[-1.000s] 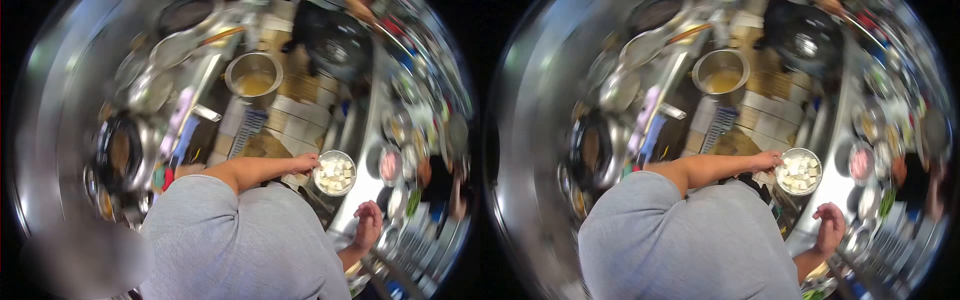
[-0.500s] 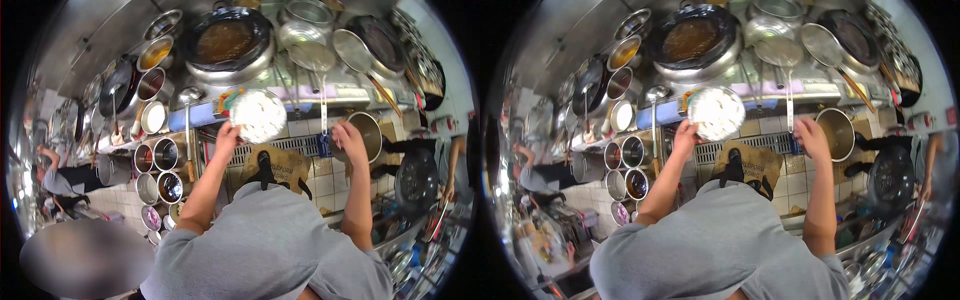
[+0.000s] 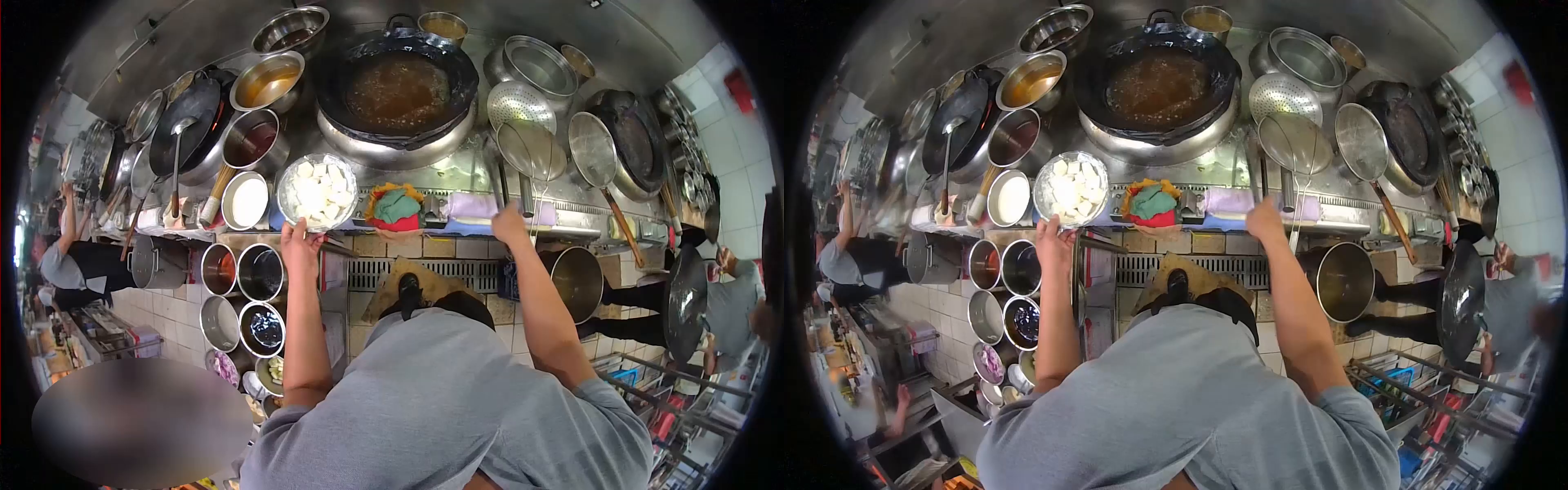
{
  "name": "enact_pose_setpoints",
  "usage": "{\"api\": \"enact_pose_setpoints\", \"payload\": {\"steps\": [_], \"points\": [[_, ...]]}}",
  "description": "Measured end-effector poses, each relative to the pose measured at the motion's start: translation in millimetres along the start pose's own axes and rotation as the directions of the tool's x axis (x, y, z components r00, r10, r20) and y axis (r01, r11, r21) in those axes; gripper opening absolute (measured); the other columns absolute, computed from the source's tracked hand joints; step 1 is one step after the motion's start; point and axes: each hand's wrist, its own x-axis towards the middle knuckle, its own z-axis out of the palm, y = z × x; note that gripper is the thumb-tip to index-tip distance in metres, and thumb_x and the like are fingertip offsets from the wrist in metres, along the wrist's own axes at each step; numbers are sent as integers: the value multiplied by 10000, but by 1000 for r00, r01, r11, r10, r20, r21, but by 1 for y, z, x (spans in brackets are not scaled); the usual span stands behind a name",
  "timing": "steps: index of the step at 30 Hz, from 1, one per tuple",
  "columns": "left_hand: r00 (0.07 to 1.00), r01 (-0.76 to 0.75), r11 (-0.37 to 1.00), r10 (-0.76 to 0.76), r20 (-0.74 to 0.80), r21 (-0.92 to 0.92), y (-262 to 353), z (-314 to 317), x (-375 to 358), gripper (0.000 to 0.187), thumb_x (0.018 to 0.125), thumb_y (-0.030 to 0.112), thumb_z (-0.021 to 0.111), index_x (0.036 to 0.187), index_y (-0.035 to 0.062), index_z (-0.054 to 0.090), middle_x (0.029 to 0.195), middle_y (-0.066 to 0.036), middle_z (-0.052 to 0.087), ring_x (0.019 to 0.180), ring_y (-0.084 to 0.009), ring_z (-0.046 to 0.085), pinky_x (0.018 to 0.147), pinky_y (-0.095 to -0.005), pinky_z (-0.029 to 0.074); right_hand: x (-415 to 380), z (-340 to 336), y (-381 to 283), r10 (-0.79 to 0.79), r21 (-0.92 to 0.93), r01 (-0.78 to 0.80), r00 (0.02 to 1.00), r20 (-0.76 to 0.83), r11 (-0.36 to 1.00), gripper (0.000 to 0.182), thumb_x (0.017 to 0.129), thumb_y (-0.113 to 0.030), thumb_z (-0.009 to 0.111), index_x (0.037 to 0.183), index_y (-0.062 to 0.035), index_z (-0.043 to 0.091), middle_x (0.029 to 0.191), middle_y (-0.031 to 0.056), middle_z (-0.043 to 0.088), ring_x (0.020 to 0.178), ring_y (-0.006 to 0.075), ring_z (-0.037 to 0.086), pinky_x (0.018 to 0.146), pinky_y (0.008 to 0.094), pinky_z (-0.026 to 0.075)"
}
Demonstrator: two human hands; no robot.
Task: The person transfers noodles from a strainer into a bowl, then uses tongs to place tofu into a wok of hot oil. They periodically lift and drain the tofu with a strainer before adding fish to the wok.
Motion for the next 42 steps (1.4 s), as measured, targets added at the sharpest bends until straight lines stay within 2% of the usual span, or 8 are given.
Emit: {"api": "enact_pose_setpoints", "payload": {"steps": [5, 11, 19, 25, 27, 33, 38, 42], "points": [[997, -53, 996, 57, -60, 76, 33, 13, -4, 134, 840, 177, 511, 899, 59, 488, 766, -56, 565, 543, -118, 518, 474, -219, 419, -91, -97, 23, -283, 291, 293, 956, -76, 911, 529, 843, -304, 487, 1219, 48, 369, 1047, 237, 541, 995, 285, 532, 857, 325, 390], [955, -163, 872, 22, 295, 462, 93, 87, 48, 120, 846, 176, 499, 839, 57, 510, 684, -16, 538, 525, -86, 501, 466, -218, 426, -74, -246, -40, -703, -238, 663, 687, -181, 709, 597, 729, -128, 608, 1265, -92, 348, 1059, 138, 517, 866, 262, 551, 727, 328, 438], [889, -329, 575, -78, 451, 749, 90, 199, 123, 203, 825, 249, 518, 698, 98, 468, 571, 13, 469, 460, -69, 454, 418, -198, 384, -16, -365, -149, -906, -795, 596, 389, 165, 112, 695, 662, -123, 627, 1279, -242, 331, 904, 116, 483, 698, 312, 519, 615, 415, 428], [881, -372, 476, -88, 464, 797, 83, 236, 128, 197, 823, 234, 505, 690, 93, 467, 556, 12, 455, 445, -76, 448, 402, -199, 373, -54, -401, -188, -624, -862, 461, 742, 245, 211, 643, 655, -329, 627, 1229, -131, 416, 1098, 122, 509, 946, 252, 538, 805, 356, 432], [934, -254, 589, -57, 352, 768, 83, 228, 133, 165, 824, 215, 495, 716, 92, 477, 586, 14, 469, 472, -83, 462, 420, -200, 382, 37, -415, -113, -862, -494, 792, 485, 150, 359, 578, 756, -232, 590, 1272, -121, 354, 1160, 108, 477, 955, 222, 531, 796, 320, 429], [978, -63, 805, -69, 199, 590, 76, 193, 124, 111, 839, 199, 484, 763, 119, 490, 672, 17, 500, 553, -91, 471, 498, -208, 406, 11, -229, -48, -403, 565, 341, 915, -16, 752, 301, 773, -104, 568, 1032, -39, 429, 677, 13, 494, 530, 79, 475, 465, 220, 397], [983, -19, 895, -65, 173, 447, 75, 183, 118, 67, 837, 168, 494, 835, 101, 494, 765, -7, 529, 615, -118, 493, 537, -238, 424, -19, -69, 8, -340, 999, 20, 940, -4, 45, 269, 782, -45, 438, 1045, -63, 383, 732, 42, 441, 583, 128, 435, 512, 259, 393], [980, -5, 911, -78, 185, 413, 87, 181, 108, 88, 837, 154, 491, 903, 97, 477, 809, -28, 540, 638, -133, 515, 557, -246, 444, -66, -8, 53, -302, 993, -97, 947, 111, 61, 341, 787, -59, 479, 1103, -96, 355, 732, 48, 417, 571, 122, 410, 514, 253, 383]]}}
